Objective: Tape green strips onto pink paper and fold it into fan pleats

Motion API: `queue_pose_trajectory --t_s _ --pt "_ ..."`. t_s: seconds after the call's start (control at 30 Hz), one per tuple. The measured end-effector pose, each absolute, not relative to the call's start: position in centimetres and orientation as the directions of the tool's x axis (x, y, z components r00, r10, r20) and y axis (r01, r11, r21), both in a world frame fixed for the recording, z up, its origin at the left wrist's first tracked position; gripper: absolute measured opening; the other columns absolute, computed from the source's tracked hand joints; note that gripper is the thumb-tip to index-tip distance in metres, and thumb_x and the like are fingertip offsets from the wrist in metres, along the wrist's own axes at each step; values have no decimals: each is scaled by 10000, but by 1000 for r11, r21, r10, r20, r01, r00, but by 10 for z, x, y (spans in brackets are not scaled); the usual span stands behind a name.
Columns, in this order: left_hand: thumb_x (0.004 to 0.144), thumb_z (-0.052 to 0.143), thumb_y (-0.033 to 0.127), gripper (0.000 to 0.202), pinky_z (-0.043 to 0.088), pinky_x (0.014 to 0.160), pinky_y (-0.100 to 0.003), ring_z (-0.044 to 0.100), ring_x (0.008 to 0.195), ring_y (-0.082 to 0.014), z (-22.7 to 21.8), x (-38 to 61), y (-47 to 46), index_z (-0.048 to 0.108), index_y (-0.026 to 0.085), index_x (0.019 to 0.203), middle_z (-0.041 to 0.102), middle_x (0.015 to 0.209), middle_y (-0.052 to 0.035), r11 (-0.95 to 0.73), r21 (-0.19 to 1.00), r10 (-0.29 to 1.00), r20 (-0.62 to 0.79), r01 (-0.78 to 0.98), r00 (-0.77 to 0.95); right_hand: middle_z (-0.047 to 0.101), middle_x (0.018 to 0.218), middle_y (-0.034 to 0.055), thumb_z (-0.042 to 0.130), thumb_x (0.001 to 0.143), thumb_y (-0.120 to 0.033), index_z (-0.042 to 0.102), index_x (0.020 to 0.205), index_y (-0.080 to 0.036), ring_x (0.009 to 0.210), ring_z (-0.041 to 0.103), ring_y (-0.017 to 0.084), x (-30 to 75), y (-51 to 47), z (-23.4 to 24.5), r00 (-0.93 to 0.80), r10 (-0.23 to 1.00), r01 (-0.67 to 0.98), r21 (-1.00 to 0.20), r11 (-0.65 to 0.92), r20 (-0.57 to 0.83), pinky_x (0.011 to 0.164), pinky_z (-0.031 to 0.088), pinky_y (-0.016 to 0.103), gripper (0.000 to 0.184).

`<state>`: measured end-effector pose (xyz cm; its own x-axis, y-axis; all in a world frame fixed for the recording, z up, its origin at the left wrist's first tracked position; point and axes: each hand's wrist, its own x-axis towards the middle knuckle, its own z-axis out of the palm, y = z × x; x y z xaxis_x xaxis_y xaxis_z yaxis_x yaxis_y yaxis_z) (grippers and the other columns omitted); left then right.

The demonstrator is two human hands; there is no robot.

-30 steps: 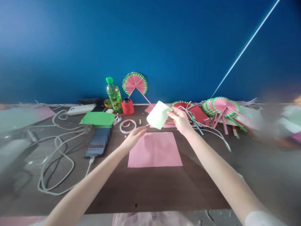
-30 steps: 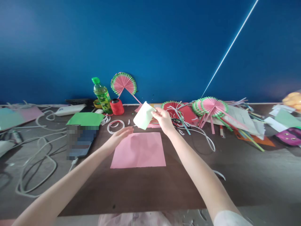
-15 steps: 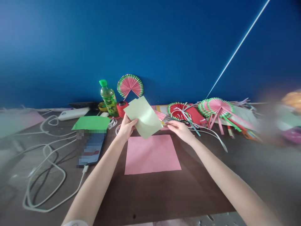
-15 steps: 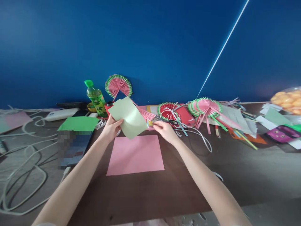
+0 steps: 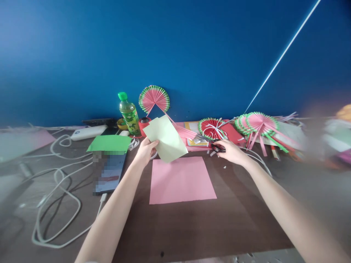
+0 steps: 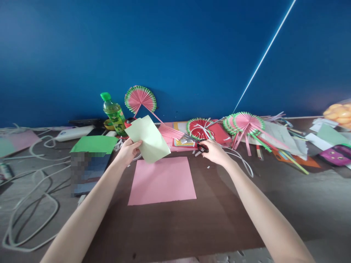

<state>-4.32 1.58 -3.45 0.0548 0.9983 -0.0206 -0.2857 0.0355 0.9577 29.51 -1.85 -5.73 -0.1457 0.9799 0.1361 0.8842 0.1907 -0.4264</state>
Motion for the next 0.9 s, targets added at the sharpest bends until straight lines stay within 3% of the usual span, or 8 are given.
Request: queue_pose_trajectory --t_s 0.2,0.33,0.57,0.8,0.9 --pt "585 677 192 300 494 637 -242 646 708 -151 -34 -45 14 615 143 874 684 789 -32 44 960 998 -28 -277 61 575 1083 117 560 716 -272 595 1052 -184 1048 512 293 296 -13 -59 -9 964 945 -314 95 265 892 415 427 349" --pt "573 688 203 307 489 624 -243 645 716 -161 -34 -46 14 612 141 864 686 791 -35 46 959 998 -31 -280 58 612 1070 108 555 721 -246 572 1076 -169 1020 555 250 298 -2 -60 -77 986 923 -363 126 146 871 432 376 364" --pt "571 697 219 346 491 626 -251 645 736 -171 -39 -49 18 610 147 898 686 821 -39 55 961 997 -39 -272 62 632 1058 101 552 720 -207 593 1071 -183 938 600 232 294 8 -51 -132 988 947 -285 151 85 800 451 338 354" --pt "561 694 208 362 500 692 -292 647 794 -199 -38 -48 18 612 144 907 688 840 -53 63 957 998 -52 -281 47 633 1003 117 494 745 -198 600 1083 -210 894 615 276 292 -8 -19 -11 999 993 -115 15 38 723 454 347 354" --pt "576 682 196 347 508 708 -306 650 800 -203 -37 -47 17 608 141 910 689 855 -60 67 955 997 -58 -290 41 588 1050 146 486 747 -197 572 1122 -187 874 612 280 295 -10 -10 68 990 987 -152 -48 127 744 454 375 385"
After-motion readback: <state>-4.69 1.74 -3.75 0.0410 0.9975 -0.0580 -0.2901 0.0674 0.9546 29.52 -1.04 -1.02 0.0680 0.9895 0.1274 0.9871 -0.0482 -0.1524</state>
